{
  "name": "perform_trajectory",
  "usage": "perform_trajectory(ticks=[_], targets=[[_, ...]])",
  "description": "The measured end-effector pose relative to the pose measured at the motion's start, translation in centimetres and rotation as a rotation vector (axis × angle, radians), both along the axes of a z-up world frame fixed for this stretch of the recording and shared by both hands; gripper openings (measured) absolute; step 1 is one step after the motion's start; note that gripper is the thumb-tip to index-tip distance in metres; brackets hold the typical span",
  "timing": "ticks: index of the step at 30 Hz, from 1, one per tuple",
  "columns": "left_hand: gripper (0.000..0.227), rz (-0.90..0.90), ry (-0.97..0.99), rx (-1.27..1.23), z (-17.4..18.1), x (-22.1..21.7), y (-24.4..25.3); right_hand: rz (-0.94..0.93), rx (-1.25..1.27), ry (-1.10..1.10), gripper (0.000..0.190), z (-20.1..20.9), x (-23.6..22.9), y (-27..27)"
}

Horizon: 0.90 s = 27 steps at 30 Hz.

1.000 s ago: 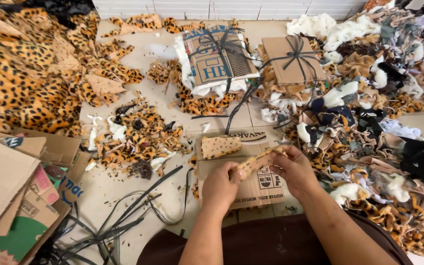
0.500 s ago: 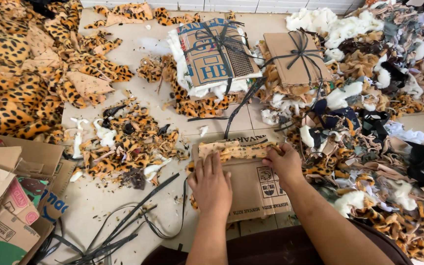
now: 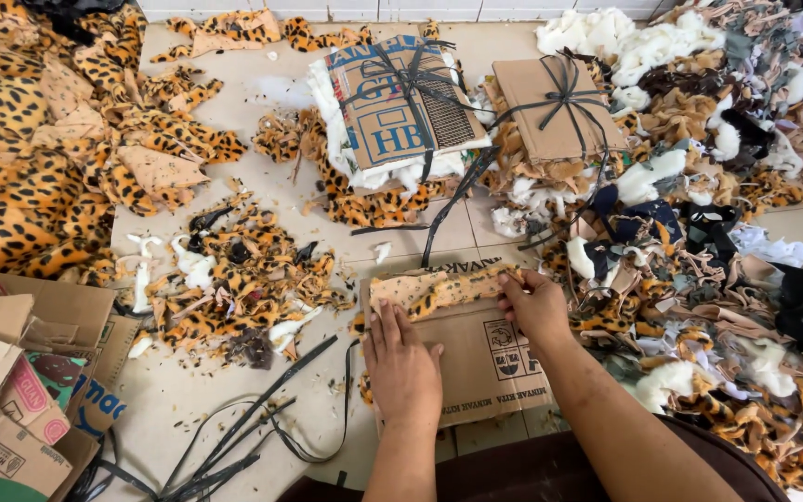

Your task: Stuffing small cardboard boxes with fabric scraps and closing them

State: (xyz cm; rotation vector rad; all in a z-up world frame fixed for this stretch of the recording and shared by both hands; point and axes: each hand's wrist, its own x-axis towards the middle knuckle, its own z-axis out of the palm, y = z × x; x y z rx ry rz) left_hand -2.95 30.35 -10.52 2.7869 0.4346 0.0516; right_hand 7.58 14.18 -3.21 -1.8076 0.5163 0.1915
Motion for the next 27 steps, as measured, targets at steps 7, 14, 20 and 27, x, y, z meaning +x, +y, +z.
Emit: perform_trajectory(ticks=[7,14,20,27], targets=[[0.097,0.02,-0.087,-0.126,1.9,-0.2,0.9,0.081,0.21,-0.01,0.062,0.2,0.6,-0.8],[0.108,0.027,-0.045,-0.119,1.9,-0.2,1.1,0.121,-0.02,0.063,0.046,1.3,0.5,-0.7],[0.105,0.008,0.004,-0.071,3.6,-0.2,1.2,0.275,-0.612,-0.137,0.056,1.1,-0.2,-1.1],[0.089,-0.183,0.591,-0.182,14.0,-0.5,1.2,1.007,-1.137,-0.054,0.064,2.0,-3.9,3.4]])
